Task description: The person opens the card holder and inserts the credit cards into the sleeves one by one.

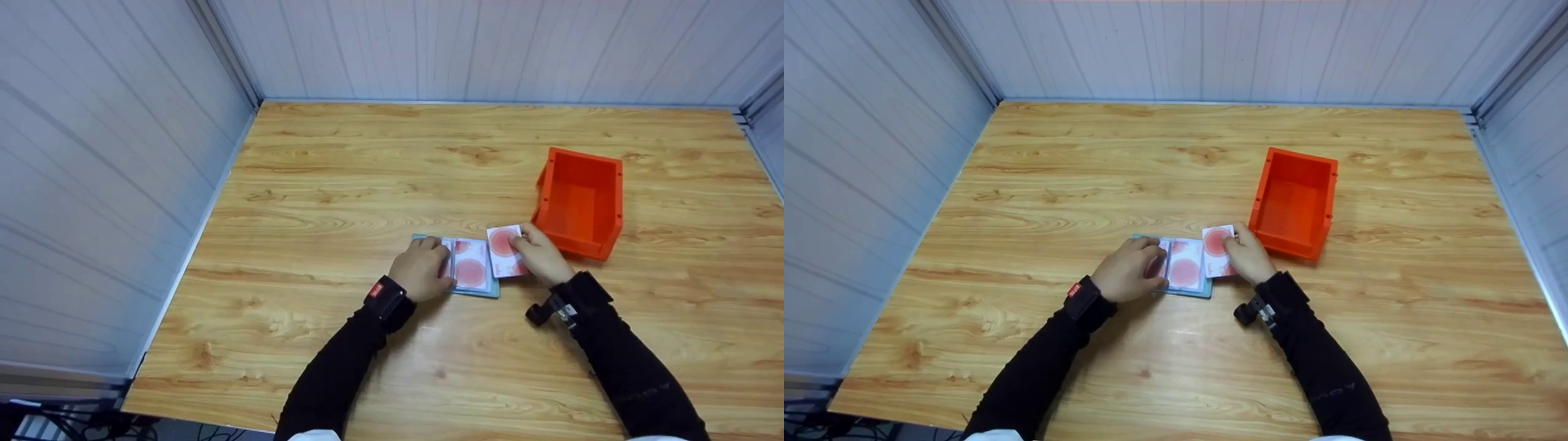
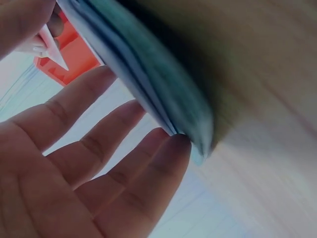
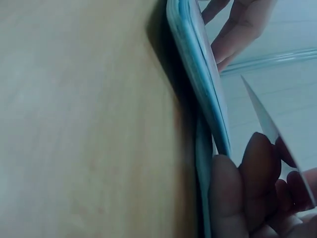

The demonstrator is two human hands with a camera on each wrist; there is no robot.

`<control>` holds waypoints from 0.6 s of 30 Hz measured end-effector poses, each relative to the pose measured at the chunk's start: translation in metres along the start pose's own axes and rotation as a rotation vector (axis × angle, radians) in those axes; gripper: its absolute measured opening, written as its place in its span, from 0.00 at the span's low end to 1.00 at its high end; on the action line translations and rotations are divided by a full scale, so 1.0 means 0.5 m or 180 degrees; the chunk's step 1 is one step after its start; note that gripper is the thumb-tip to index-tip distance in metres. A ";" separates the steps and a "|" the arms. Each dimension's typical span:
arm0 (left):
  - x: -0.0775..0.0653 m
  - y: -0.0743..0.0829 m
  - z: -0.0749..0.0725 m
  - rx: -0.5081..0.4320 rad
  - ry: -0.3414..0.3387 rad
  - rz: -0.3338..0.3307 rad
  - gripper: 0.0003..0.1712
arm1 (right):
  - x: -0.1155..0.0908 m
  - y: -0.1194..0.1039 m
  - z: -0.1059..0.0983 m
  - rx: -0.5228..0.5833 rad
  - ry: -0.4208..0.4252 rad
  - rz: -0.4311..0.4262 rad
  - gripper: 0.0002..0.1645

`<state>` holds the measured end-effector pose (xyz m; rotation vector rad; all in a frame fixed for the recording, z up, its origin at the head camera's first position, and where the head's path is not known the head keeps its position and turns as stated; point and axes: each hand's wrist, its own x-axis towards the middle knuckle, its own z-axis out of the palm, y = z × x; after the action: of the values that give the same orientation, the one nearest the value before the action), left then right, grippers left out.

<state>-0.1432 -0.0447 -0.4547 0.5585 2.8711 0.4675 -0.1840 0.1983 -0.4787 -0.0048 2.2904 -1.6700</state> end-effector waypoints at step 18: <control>0.030 0.087 0.041 0.0463 0.0154 0.0135 0.58 | -0.007 0.006 0.001 0.0055 0.0032 -0.0178 0.12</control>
<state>-0.1374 0.0049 -0.4608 0.6411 2.9617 0.2834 -0.1799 0.1995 -0.4806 -0.0573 2.3032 -1.7207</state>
